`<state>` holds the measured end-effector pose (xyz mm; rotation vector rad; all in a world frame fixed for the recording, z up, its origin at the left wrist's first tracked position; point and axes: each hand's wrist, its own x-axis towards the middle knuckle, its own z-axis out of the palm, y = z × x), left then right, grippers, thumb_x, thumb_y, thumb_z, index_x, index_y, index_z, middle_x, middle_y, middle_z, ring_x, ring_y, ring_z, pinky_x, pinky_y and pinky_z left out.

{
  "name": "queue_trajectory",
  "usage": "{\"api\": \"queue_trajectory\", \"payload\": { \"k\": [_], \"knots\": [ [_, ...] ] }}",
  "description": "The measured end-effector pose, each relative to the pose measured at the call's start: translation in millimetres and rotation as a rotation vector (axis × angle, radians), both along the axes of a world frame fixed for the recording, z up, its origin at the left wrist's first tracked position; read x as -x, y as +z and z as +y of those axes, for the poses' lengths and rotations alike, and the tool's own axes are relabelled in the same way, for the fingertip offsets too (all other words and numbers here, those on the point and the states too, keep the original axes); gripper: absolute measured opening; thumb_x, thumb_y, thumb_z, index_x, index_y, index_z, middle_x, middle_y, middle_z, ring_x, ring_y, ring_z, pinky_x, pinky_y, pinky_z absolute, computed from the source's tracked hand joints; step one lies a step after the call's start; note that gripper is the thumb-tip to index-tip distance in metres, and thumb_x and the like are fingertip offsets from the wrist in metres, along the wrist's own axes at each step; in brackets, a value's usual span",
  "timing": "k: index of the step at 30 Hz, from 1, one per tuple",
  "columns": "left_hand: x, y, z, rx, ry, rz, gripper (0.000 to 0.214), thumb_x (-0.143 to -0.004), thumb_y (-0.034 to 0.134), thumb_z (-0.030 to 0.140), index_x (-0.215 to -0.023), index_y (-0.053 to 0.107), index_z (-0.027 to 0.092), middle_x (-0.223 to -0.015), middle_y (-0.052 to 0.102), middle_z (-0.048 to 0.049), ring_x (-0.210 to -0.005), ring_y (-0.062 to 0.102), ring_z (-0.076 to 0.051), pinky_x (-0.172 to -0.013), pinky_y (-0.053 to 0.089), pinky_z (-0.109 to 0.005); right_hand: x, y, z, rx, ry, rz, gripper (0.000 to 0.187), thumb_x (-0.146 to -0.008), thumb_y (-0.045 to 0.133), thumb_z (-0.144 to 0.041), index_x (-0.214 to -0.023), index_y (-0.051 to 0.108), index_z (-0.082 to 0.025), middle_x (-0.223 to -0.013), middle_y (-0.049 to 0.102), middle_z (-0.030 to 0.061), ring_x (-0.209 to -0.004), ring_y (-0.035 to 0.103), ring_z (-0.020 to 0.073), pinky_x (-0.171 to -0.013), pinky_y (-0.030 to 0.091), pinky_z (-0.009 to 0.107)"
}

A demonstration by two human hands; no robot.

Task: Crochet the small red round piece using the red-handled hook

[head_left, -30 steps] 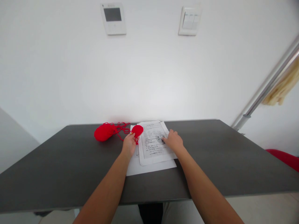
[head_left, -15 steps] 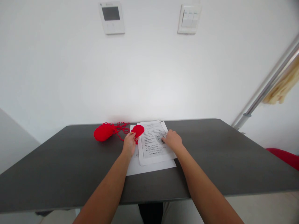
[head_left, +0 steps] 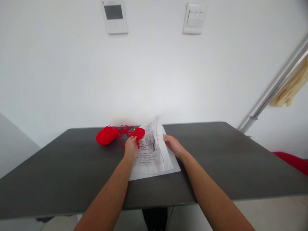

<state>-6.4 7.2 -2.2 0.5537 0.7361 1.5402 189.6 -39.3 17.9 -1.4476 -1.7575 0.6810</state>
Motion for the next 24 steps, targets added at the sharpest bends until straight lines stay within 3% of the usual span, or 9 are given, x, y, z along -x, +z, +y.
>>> {"api": "queue_trajectory", "payload": {
  "k": [4,7,12,17,21,24],
  "knots": [
    [-3,-3.0,2,-0.002,0.023,0.013,0.010,-0.067,0.057,0.005,-0.070,0.060,0.013,-0.070,0.067,-0.0050,-0.079,0.067,-0.021,-0.080,0.048,-0.034,10,-4.5,-1,-0.026,0.163,-0.255,0.039,-0.077,0.045,-0.011,-0.104,0.070,-0.024,-0.120,0.064,0.0016,-0.115,0.052,0.0220,-0.097,0.038,0.035],
    [-5,-3.6,2,-0.003,0.021,0.041,0.010,-0.066,0.057,0.004,-0.068,0.060,0.013,-0.065,0.065,-0.0032,-0.072,0.066,-0.019,-0.079,0.047,-0.033,14,-8.2,-1,-0.031,0.167,-0.413,0.036,-0.077,0.054,-0.016,-0.106,0.068,-0.030,-0.136,0.052,0.0000,-0.128,0.038,0.0257,-0.104,0.028,0.042],
    [-8,-7.2,-2,0.017,0.042,0.116,0.010,-0.065,0.059,0.004,-0.065,0.059,0.014,-0.059,0.063,0.0001,-0.061,0.061,-0.014,-0.070,0.046,-0.027,5,-6.1,1,-0.028,0.009,-0.505,0.029,-0.082,0.047,-0.008,-0.101,0.067,-0.015,-0.116,0.061,0.0122,-0.111,0.050,0.0235,-0.097,0.033,0.033],
    [-12,-11.3,-5,0.025,0.074,0.191,0.009,-0.065,0.061,0.006,-0.067,0.059,0.015,-0.061,0.062,0.0007,-0.059,0.058,-0.013,-0.066,0.043,-0.026,-10,-7.7,-1,0.035,-0.250,-0.558,0.019,-0.083,0.045,-0.010,-0.092,0.062,-0.009,-0.101,0.059,0.0208,-0.099,0.055,0.0292,-0.086,0.038,0.037],
    [-13,-11.3,-4,0.036,0.109,0.235,0.008,-0.066,0.061,0.009,-0.068,0.059,0.016,-0.062,0.060,0.0017,-0.060,0.057,-0.013,-0.066,0.042,-0.026,-22,-5.9,-2,0.069,-0.431,-0.513,0.024,-0.079,0.042,-0.005,-0.099,0.056,-0.008,-0.098,0.057,0.0202,-0.084,0.059,0.0263,-0.075,0.041,0.035],
    [-14,-10.2,-6,0.046,0.136,0.253,0.007,-0.065,0.062,0.010,-0.068,0.058,0.016,-0.060,0.058,0.0023,-0.060,0.055,-0.013,-0.066,0.041,-0.026,-28,-0.9,-1,0.009,-0.467,-0.448,0.026,-0.080,0.037,-0.008,-0.102,0.051,-0.010,-0.103,0.057,0.0172,-0.088,0.057,0.0234,-0.075,0.041,0.032]
  ]
}}
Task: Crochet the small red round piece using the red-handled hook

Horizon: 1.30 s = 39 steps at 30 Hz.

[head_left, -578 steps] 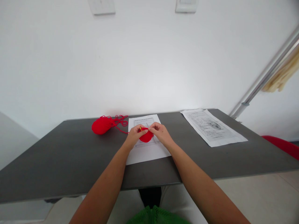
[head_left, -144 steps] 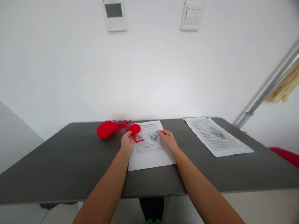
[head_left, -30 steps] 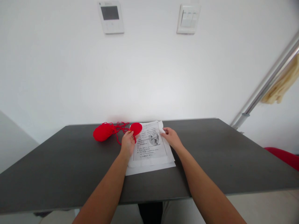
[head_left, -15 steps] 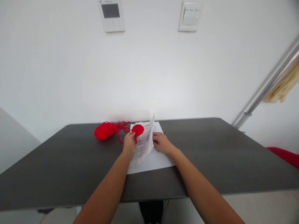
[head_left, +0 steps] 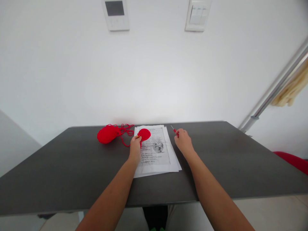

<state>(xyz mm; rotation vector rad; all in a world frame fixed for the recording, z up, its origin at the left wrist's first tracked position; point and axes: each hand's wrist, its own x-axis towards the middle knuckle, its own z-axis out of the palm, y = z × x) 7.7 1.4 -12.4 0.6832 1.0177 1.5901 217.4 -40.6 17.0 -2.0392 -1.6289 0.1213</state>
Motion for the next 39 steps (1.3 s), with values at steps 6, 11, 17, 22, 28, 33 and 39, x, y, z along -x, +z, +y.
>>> {"api": "queue_trajectory", "payload": {
  "k": [6,11,17,22,28,33,39],
  "knots": [
    [-9,-0.3,-10,-0.011,0.064,-0.006,0.008,-0.066,0.061,0.016,-0.073,0.057,0.017,-0.067,0.060,0.0021,-0.066,0.056,-0.014,-0.072,0.042,-0.029,18,-10.1,5,-0.024,0.229,0.062,0.021,-0.080,0.040,-0.011,-0.094,0.054,-0.018,-0.085,0.063,0.0002,-0.073,0.058,0.0127,-0.066,0.043,0.022],
    [-12,1.5,-12,-0.017,0.096,-0.038,0.010,-0.064,0.060,0.019,-0.072,0.055,0.018,-0.064,0.058,0.0031,-0.065,0.056,-0.014,-0.072,0.043,-0.031,28,-17.8,4,-0.033,0.263,-0.038,0.019,-0.078,0.046,-0.006,-0.087,0.060,-0.014,-0.089,0.062,0.0075,-0.084,0.055,0.0175,-0.075,0.040,0.027],
    [-12,7.6,-10,-0.043,0.100,-0.084,0.012,-0.061,0.061,0.020,-0.070,0.054,0.017,-0.065,0.060,0.0018,-0.062,0.056,-0.013,-0.069,0.043,-0.030,35,-6.8,-7,-0.082,0.342,-0.232,0.026,-0.087,0.044,-0.013,-0.107,0.061,-0.013,-0.110,0.055,0.0143,-0.106,0.042,0.0258,-0.092,0.032,0.035],
    [-12,9.4,-10,-0.053,0.100,-0.103,0.013,-0.059,0.061,0.020,-0.068,0.053,0.017,-0.062,0.058,0.0026,-0.060,0.055,-0.013,-0.066,0.043,-0.029,56,-10.0,-11,-0.020,0.415,-0.359,0.029,-0.091,0.041,-0.015,-0.113,0.059,-0.013,-0.108,0.055,0.0148,-0.102,0.043,0.0250,-0.087,0.035,0.034],
    [-12,9.0,-11,-0.058,0.100,-0.111,0.013,-0.059,0.061,0.020,-0.069,0.053,0.017,-0.061,0.057,0.0033,-0.059,0.055,-0.012,-0.065,0.043,-0.028,60,-11.1,-13,0.020,0.364,-0.417,0.031,-0.094,0.038,-0.024,-0.119,0.056,-0.017,-0.106,0.053,0.0143,-0.099,0.044,0.0268,-0.082,0.036,0.035],
    [-10,6.3,-7,-0.055,0.103,-0.100,0.013,-0.060,0.062,0.020,-0.069,0.054,0.017,-0.062,0.058,0.0026,-0.061,0.057,-0.013,-0.067,0.044,-0.029,59,-9.6,-13,0.032,0.358,-0.436,0.033,-0.094,0.038,-0.026,-0.121,0.055,-0.019,-0.107,0.053,0.0138,-0.100,0.044,0.0266,-0.082,0.035,0.034],
    [-9,4.3,-6,-0.053,0.106,-0.090,0.014,-0.060,0.063,0.021,-0.070,0.054,0.017,-0.062,0.059,0.0028,-0.061,0.058,-0.013,-0.066,0.045,-0.029,60,-9.6,-12,0.043,0.353,-0.448,0.033,-0.094,0.036,-0.026,-0.121,0.055,-0.019,-0.107,0.053,0.0139,-0.101,0.044,0.0266,-0.083,0.035,0.034]
  ]
}}
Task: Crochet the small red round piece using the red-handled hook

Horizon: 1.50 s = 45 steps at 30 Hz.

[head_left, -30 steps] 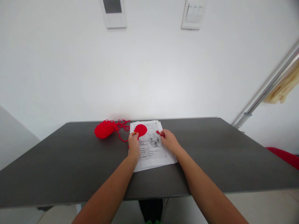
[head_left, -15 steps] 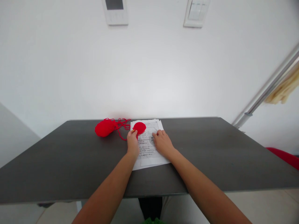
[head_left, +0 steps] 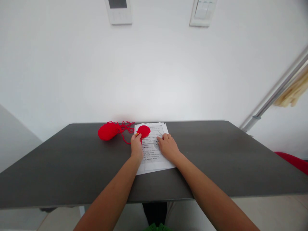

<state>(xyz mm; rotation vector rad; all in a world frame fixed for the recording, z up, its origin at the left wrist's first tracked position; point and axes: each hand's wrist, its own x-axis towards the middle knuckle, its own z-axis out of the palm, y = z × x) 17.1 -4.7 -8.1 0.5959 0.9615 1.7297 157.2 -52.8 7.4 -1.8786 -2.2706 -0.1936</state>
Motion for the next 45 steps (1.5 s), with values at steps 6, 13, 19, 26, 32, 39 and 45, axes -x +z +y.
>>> {"api": "queue_trajectory", "payload": {
  "k": [6,13,19,26,32,39,45],
  "knots": [
    [0.6,1.4,-1.0,0.001,0.006,0.008,0.012,-0.060,0.062,0.020,-0.069,0.055,0.017,-0.061,0.059,0.0029,-0.059,0.056,-0.012,-0.063,0.044,-0.027,0.4,-0.4,0.1,0.013,-0.007,-0.009,0.033,-0.095,0.036,-0.027,-0.123,0.053,-0.020,-0.109,0.053,0.0142,-0.102,0.043,0.0263,-0.083,0.035,0.035],
    [0.4,3.5,-2.3,0.004,0.006,0.010,0.015,-0.059,0.063,0.022,-0.070,0.053,0.017,-0.060,0.057,0.0032,-0.058,0.055,-0.012,-0.063,0.043,-0.027,0.2,-1.5,0.8,0.020,-0.004,-0.012,0.034,-0.095,0.035,-0.026,-0.123,0.052,-0.020,-0.110,0.052,0.0141,-0.101,0.044,0.0266,-0.083,0.035,0.036],
    [0.4,3.5,-1.7,0.001,0.006,0.017,0.015,-0.059,0.064,0.022,-0.068,0.053,0.017,-0.061,0.057,0.0027,-0.058,0.055,-0.013,-0.063,0.042,-0.028,-0.6,-0.4,0.1,0.027,-0.009,-0.010,0.034,-0.095,0.035,-0.027,-0.124,0.052,-0.022,-0.110,0.053,0.0140,-0.102,0.044,0.0267,-0.082,0.036,0.035],
    [1.1,1.4,-0.2,0.005,0.012,0.017,0.013,-0.059,0.062,0.020,-0.069,0.054,0.017,-0.060,0.058,0.0036,-0.058,0.055,-0.012,-0.062,0.042,-0.027,0.2,-0.9,0.4,0.023,-0.017,-0.005,0.034,-0.095,0.034,-0.026,-0.123,0.052,-0.022,-0.110,0.053,0.0137,-0.102,0.044,0.0266,-0.082,0.036,0.036],
    [1.8,1.2,0.3,0.002,0.017,0.021,0.014,-0.058,0.062,0.020,-0.069,0.054,0.017,-0.061,0.057,0.0036,-0.059,0.054,-0.012,-0.064,0.042,-0.027,1.2,-1.0,0.4,0.022,-0.016,-0.005,0.034,-0.095,0.034,-0.026,-0.124,0.052,-0.022,-0.110,0.053,0.0134,-0.101,0.044,0.0267,-0.081,0.036,0.036],
    [1.8,2.6,-0.9,0.002,0.012,0.029,0.016,-0.058,0.064,0.022,-0.069,0.053,0.017,-0.062,0.056,0.0027,-0.060,0.054,-0.012,-0.065,0.042,-0.027,0.9,-1.8,0.8,0.023,-0.016,-0.006,0.035,-0.095,0.034,-0.027,-0.125,0.051,-0.022,-0.111,0.052,0.0137,-0.102,0.044,0.0266,-0.082,0.036,0.036],
    [2.1,1.7,-0.5,0.001,0.015,0.039,0.016,-0.058,0.064,0.022,-0.069,0.053,0.017,-0.061,0.056,0.0032,-0.057,0.053,-0.012,-0.062,0.042,-0.027,0.8,-1.5,0.7,0.026,-0.015,-0.009,0.034,-0.095,0.034,-0.026,-0.125,0.051,-0.022,-0.111,0.052,0.0140,-0.102,0.044,0.0266,-0.082,0.036,0.036]
  ]
}}
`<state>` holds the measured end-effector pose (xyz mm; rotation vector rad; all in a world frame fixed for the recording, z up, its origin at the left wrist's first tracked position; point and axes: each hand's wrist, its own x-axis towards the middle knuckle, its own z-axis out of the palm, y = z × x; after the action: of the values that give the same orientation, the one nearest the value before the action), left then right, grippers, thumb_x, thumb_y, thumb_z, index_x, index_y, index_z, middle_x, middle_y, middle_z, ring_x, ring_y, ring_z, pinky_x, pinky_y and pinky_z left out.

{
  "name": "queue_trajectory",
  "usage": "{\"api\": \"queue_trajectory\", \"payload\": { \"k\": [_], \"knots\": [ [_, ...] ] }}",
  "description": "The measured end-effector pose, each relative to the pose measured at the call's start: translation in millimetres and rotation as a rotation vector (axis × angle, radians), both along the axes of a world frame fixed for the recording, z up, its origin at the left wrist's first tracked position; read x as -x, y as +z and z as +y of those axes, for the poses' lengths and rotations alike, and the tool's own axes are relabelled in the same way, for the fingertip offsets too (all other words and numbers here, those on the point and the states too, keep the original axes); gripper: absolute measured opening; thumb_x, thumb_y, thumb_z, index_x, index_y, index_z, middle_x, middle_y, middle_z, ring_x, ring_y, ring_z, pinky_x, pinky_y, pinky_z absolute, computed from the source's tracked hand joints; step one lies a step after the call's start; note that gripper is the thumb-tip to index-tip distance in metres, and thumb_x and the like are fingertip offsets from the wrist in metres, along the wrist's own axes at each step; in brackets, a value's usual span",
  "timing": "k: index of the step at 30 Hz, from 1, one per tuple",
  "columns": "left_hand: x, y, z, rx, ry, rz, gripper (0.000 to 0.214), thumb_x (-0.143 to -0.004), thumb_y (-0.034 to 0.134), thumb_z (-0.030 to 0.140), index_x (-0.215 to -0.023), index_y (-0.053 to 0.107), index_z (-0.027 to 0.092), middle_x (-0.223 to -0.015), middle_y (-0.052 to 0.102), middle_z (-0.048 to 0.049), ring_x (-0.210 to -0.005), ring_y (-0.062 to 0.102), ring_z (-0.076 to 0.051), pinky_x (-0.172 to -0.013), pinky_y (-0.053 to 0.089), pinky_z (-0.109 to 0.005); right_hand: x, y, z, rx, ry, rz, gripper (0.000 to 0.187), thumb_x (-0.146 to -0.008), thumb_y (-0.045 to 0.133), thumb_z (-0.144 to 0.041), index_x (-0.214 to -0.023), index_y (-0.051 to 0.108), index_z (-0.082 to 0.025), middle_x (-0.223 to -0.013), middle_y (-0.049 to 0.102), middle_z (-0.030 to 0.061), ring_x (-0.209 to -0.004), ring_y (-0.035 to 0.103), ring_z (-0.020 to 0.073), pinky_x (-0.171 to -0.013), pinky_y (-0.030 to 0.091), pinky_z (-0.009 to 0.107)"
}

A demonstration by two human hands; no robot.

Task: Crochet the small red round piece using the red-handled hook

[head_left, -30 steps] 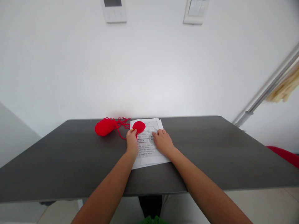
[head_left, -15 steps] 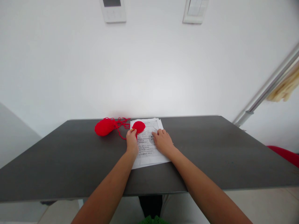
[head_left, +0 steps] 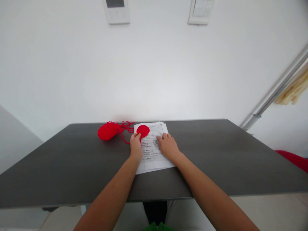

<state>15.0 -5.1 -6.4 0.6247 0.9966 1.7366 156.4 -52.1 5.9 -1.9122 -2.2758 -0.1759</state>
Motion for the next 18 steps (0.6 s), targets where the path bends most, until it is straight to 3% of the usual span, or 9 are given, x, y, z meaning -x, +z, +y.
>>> {"api": "queue_trajectory", "payload": {
  "k": [18],
  "knots": [
    [0.5,-6.5,3.9,-0.032,-0.026,0.006,0.019,-0.057,0.065,0.025,-0.070,0.053,0.017,-0.066,0.057,0.0018,-0.065,0.057,-0.014,-0.070,0.043,-0.031,-0.4,0.7,-0.4,0.002,-0.001,-0.006,0.034,-0.095,0.034,-0.027,-0.123,0.052,-0.022,-0.110,0.052,0.0141,-0.102,0.044,0.0272,-0.081,0.036,0.036]
  ]
}}
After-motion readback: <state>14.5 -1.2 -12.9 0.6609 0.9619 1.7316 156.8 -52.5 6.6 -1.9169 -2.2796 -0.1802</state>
